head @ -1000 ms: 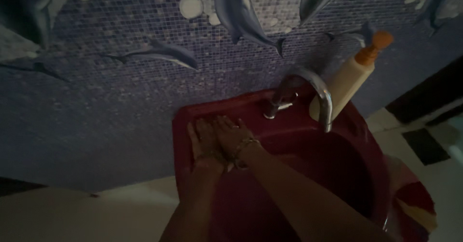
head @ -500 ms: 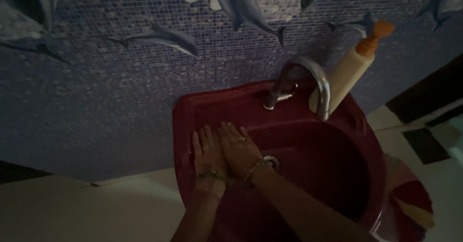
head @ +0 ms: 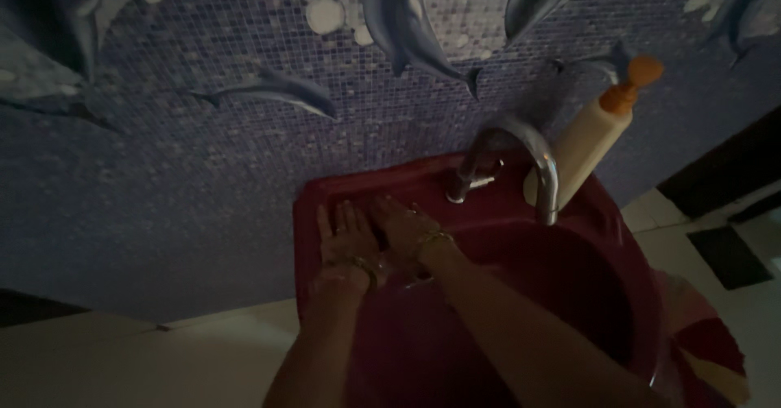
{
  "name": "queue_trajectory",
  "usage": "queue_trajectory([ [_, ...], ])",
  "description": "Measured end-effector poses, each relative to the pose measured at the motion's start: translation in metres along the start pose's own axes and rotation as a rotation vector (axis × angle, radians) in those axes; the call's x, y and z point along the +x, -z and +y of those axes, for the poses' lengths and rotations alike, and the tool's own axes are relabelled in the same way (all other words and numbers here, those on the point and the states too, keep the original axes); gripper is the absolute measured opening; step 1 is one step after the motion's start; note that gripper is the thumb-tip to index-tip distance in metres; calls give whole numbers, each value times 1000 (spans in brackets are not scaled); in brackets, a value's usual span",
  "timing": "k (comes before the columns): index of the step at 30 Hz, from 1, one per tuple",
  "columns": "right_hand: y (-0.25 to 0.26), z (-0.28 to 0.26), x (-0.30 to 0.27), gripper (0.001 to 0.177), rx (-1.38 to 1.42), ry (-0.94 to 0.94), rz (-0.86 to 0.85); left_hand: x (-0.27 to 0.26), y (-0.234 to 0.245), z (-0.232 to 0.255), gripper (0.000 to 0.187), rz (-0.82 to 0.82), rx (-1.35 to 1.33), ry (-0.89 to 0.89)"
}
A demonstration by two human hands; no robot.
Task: The person takes a cloth from a towel ring and wipes the basin and rim of a red pedestal sink, moving a bottle to clean the surface underneath.
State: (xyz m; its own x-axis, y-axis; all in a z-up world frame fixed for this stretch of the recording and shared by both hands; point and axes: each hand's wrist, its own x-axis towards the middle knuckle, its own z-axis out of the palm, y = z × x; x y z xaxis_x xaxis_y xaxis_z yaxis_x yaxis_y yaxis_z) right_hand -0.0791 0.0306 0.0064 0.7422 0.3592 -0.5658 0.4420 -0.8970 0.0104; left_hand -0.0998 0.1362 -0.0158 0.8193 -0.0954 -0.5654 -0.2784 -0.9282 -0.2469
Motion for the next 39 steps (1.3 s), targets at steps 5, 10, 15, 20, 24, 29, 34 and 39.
queue_trajectory([
  [5, -15, -5, 5, 101, -7, -8, 65, -3, 2, 1, 115, -45, 28, 19],
  [10, -38, -10, 7, 95, -80, -18, 68, -23, -13, 11, 112, 65, 114, 42],
  [15, -89, -9, 13, 76, -38, 33, 404, -59, -12, 17, 117, 75, -57, -1],
  [20, -69, -14, -1, 63, 1, -33, 243, -75, -6, 11, 79, 135, -237, -58],
  [24, -23, -24, -21, 31, 119, -75, 241, -52, -8, -11, 34, 156, -303, -29],
  [29, 29, -45, -13, 25, 112, 28, 464, -31, -11, -55, 34, 634, -162, 99],
  [34, 98, -79, -19, 34, 215, 136, 566, -71, 24, -119, 36, 593, -313, 211],
  [39, 158, -118, -31, 37, 135, 229, 703, -118, 45, -174, 40, 710, -405, 348],
])
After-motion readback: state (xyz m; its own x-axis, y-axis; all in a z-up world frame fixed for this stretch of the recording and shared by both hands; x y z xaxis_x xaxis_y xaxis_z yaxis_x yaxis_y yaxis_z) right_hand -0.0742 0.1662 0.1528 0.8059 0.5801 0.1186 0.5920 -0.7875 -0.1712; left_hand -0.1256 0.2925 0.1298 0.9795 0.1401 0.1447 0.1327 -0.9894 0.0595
